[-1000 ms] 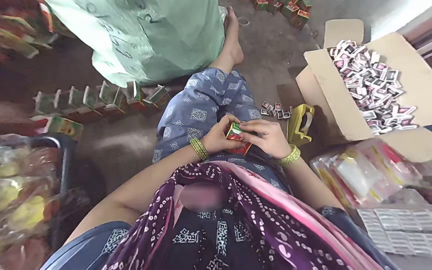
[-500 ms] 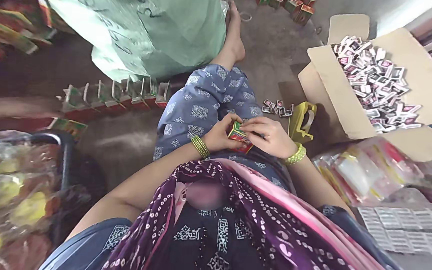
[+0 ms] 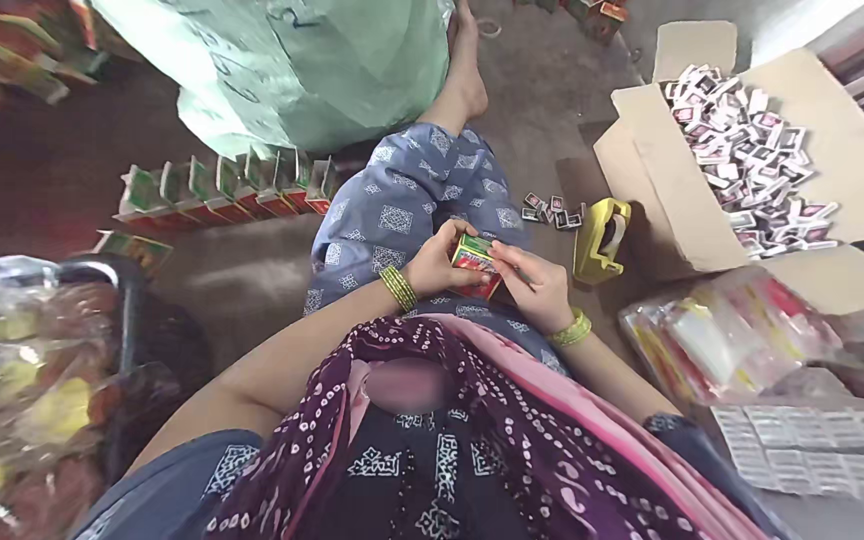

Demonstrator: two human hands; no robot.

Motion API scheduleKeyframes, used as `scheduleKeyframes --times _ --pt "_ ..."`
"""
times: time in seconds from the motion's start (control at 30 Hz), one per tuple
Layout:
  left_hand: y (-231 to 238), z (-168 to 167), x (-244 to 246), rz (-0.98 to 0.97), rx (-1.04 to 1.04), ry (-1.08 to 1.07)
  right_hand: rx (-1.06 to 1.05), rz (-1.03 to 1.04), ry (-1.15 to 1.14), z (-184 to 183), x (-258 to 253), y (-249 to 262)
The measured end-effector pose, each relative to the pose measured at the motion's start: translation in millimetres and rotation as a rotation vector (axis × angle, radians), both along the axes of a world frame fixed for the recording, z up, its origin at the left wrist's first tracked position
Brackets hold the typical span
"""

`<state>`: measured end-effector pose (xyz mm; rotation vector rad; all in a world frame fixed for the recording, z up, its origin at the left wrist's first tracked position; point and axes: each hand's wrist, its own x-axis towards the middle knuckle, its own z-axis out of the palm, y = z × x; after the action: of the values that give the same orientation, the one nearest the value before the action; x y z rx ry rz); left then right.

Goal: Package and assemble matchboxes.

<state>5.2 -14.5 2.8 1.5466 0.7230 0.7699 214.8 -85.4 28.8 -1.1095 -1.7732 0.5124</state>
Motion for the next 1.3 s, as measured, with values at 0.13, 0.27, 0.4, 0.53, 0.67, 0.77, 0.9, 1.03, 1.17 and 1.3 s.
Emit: scheduleKeyframes --times 0.13,0.27,0.4,0.53,0.67,0.77,0.9,1.03,1.17,1.3 --pt "1.3 -5.4 1.3 0.002 0.062 -0.050 -0.075 0.105 -0.030 1.9 10.7 3.9" --pt "1.2 -2.5 1.4 0.018 0.062 -0.078 -0.233 -0.019 0.058 8.2 47.0 13.5" --pt "2.5 -0.9 -2.1 0.088 0.016 -0.048 -0.309 -0.644 -0.123 0.2 130.4 18.4" --pt "6.0 -4.9 -2.0 0.099 0.032 -0.058 -0.700 -0.968 -0.221 -10.5 206.7 10.9" --pt "7.0 -5.1 -0.1 0.108 0.037 -0.059 -0.934 -0.863 -0.263 -33.2 231.6 2.4" --pt "6.2 -3.6 0.5 0.115 0.017 -0.052 -0.873 -0.844 -0.200 -50.7 240.7 4.8" --pt "4.8 -2.3 -0.7 0.116 0.013 -0.052 -0.866 -0.837 -0.117 -54.1 239.4 11.7" --pt "4.0 -2.7 -0.7 0.109 0.008 -0.078 -0.885 -0.842 -0.024 -53.8 241.5 15.1" --pt "4.0 -2.4 -1.4 0.113 -0.003 -0.069 -0.882 -0.921 0.264 -36.5 226.9 3.7" --pt "4.2 -1.2 -2.1 0.123 -0.003 -0.048 -0.986 -0.904 0.242 -34.2 222.8 -16.8"
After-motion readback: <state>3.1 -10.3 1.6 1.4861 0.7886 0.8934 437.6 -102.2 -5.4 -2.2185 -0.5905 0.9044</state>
